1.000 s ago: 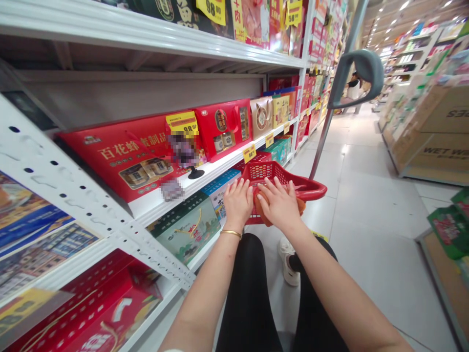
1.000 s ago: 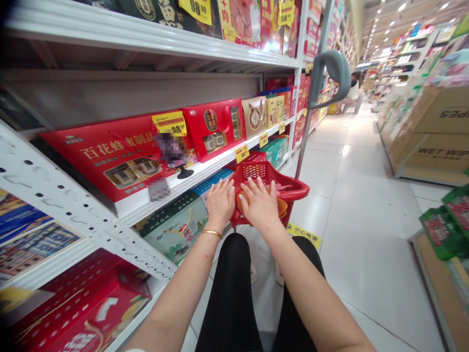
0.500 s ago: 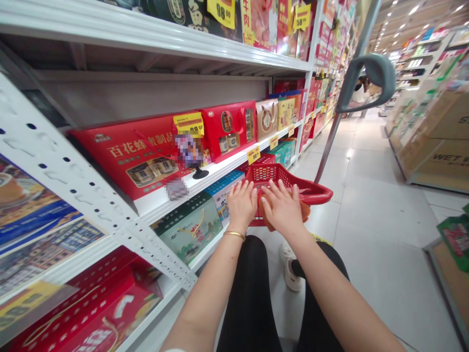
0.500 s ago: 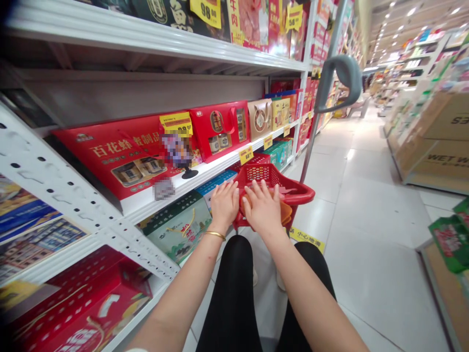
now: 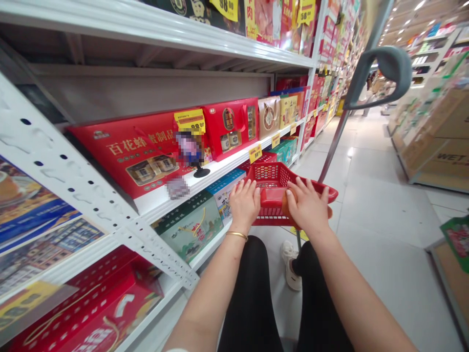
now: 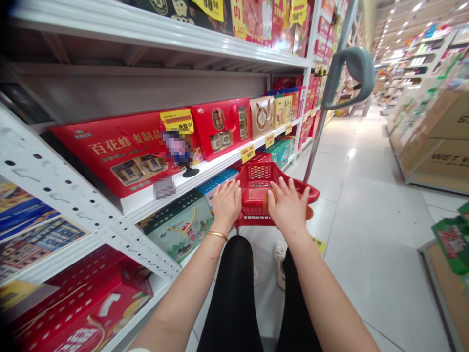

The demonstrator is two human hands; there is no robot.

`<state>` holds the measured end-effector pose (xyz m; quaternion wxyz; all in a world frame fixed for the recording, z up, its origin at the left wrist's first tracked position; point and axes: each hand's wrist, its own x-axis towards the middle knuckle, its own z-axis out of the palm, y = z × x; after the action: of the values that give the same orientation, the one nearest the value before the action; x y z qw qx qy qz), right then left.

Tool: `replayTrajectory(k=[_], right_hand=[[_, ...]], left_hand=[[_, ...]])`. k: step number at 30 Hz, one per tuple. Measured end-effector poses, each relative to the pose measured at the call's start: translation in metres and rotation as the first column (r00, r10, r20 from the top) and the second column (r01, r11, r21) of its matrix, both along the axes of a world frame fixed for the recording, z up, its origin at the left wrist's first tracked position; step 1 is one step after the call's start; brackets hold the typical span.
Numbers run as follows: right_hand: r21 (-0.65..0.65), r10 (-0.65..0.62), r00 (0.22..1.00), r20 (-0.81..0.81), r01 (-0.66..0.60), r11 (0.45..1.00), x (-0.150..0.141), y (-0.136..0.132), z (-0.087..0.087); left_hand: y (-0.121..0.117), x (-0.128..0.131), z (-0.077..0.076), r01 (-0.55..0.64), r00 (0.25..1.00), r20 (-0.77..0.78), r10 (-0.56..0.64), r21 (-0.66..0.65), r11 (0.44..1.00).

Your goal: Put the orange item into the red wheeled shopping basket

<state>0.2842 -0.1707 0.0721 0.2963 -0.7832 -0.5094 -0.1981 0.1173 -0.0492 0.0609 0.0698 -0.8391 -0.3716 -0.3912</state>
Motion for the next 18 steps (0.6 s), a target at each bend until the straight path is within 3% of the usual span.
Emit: replayTrajectory(k=[4, 7, 14, 16, 18], right_hand=[[0.015, 0.170, 0.981, 0.092, -0.172, 0.985, -0.040, 0.017, 0.001], [-0.003, 0.224, 0.968, 0.113, -0.225, 0.974, -0.042, 0.015, 0.000], [0.034, -0.017, 0.999, -0.041, 0.019, 0.999, 0.019, -0.012, -0.004], [0.039, -0.012, 0.999, -0.043, 0.013, 0.999, 0.013, -0.009, -0.003], [0.036, 0.070, 0.998, -0.002, -0.070, 0.997, -0.009, -0.001, -0.002]], left_hand=[[0.000, 0.000, 0.001, 0.006, 1.000, -0.018, -0.006, 0.012, 1.000], [-0.001, -0.001, 0.001, 0.010, 1.000, -0.024, -0.009, 0.025, 1.000], [0.000, 0.001, 0.000, 0.024, 1.000, 0.009, -0.024, 0.019, 1.000], [0.000, 0.001, 0.000, 0.015, 1.000, 0.017, -0.015, 0.013, 1.000], [0.000, 0.001, 0.000, 0.008, 1.000, 0.011, -0.008, 0.006, 1.000]])
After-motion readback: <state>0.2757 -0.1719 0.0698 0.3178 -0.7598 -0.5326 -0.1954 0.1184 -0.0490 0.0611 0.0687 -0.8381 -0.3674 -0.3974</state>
